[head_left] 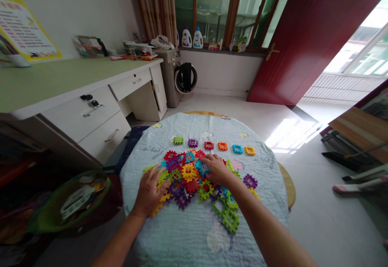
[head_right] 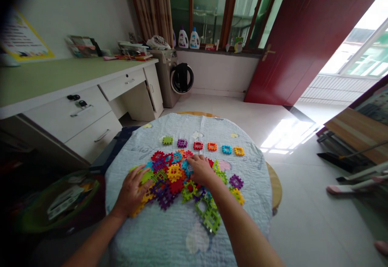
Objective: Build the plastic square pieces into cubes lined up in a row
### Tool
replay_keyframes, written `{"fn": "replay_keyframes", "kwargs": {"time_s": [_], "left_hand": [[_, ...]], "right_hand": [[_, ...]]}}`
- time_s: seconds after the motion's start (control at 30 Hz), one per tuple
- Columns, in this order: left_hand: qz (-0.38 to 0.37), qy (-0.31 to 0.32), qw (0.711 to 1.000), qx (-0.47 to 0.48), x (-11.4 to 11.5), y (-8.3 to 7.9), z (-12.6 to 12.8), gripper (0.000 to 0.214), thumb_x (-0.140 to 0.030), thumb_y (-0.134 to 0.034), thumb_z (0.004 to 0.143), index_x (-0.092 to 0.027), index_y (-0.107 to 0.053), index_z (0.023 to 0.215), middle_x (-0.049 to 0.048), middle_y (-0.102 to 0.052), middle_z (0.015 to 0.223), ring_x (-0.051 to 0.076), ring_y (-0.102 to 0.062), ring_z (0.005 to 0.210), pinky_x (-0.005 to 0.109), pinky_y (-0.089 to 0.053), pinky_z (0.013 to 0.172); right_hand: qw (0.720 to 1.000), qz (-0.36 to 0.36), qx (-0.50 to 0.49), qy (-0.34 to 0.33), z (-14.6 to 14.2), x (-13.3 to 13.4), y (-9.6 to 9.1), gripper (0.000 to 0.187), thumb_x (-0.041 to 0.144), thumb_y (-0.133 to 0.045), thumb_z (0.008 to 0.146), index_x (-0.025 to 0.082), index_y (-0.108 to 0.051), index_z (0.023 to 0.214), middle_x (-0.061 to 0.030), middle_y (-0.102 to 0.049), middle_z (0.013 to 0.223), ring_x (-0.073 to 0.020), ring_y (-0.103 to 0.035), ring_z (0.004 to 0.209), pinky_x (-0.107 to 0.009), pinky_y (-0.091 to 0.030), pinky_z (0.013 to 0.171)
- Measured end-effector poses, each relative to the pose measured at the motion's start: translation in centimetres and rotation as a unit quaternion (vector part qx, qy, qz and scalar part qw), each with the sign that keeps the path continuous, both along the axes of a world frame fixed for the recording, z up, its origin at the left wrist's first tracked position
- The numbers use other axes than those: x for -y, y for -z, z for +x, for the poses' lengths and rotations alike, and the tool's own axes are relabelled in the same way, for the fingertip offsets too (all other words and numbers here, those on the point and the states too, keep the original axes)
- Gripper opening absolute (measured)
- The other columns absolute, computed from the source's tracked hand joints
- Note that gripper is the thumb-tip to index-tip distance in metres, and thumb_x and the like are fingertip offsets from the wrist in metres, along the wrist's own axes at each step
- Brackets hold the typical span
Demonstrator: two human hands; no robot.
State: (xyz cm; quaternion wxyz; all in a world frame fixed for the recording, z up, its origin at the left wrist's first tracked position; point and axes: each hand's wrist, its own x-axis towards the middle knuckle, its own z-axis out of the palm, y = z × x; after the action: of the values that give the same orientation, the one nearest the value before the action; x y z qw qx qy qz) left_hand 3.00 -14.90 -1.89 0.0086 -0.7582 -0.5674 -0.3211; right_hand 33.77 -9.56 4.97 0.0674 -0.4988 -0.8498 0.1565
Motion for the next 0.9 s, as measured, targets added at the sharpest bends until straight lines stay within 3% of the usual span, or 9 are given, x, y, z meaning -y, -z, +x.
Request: {"fn": "replay_keyframes", "kwargs": {"time_s": [0.23,0.43,0.7,0.8,0.9], "left_hand": [[-0.078,-0.041,0.995,0.054,-2.9,1.1,-2.8,0.045,-0.053,-0.046,0.088,-0.018,-0.061,0.111,0.0117,-0.064,0.117,0.027,-0.059,0.113,0.044,-0.044,0.104],[-0.105,-0.08,0.99,0.042,-3.6,0.9,-2.0,0.045,-0.052,-0.05,0.084,-0.018,-0.061,0.111,0.0112,-0.066,0.114,0.027,-0.061,0.109,0.043,-0.045,0.101],[-0.094,-0.114,0.989,-0.007,-4.5,0.6,-0.5,0.04,-0.049,-0.048,0.086,-0.02,-0.063,0.109,0.0092,-0.067,0.117,0.027,-0.06,0.11,0.042,-0.044,0.099],[-0.084,-0.105,0.991,-0.014,-4.4,0.9,-0.7,0.04,-0.05,-0.046,0.087,-0.019,-0.064,0.107,0.0096,-0.067,0.115,0.027,-0.061,0.109,0.041,-0.043,0.1],[-0.077,-0.097,0.992,-0.02,-4.4,1.1,-0.9,0.042,-0.051,-0.044,0.089,-0.018,-0.064,0.106,0.0101,-0.067,0.113,0.026,-0.061,0.108,0.04,-0.043,0.099]], "right_hand": [[0.996,-0.009,0.085,-0.022,-1.5,-0.3,0.4,0.045,0.016,-0.058,0.073,0.021,-0.059,0.118,-0.0117,-0.057,0.121,-0.0296,-0.047,0.113,-0.045,-0.04,0.096],[1.0,-0.015,-0.005,-0.009,-0.3,-0.5,1.1,0.06,0.018,-0.063,0.066,0.021,-0.054,0.125,-0.0101,-0.055,0.123,-0.0278,-0.047,0.113,-0.041,-0.04,0.097],[0.979,-0.002,-0.194,0.064,4.5,-1.4,1.4,0.059,0.017,-0.062,0.067,0.018,-0.053,0.125,-0.0091,-0.054,0.122,-0.0227,-0.052,0.113,-0.037,-0.041,0.101],[0.972,0.005,-0.205,0.116,7.5,-2.1,2.1,0.056,0.02,-0.063,0.068,0.02,-0.054,0.124,-0.0075,-0.055,0.117,-0.0213,-0.056,0.104,-0.036,-0.044,0.095],[0.974,0.008,-0.155,0.164,10.6,-2.4,3.2,0.056,0.019,-0.064,0.067,0.019,-0.055,0.123,-0.008,-0.055,0.114,-0.0223,-0.055,0.103,-0.037,-0.044,0.095]]}}
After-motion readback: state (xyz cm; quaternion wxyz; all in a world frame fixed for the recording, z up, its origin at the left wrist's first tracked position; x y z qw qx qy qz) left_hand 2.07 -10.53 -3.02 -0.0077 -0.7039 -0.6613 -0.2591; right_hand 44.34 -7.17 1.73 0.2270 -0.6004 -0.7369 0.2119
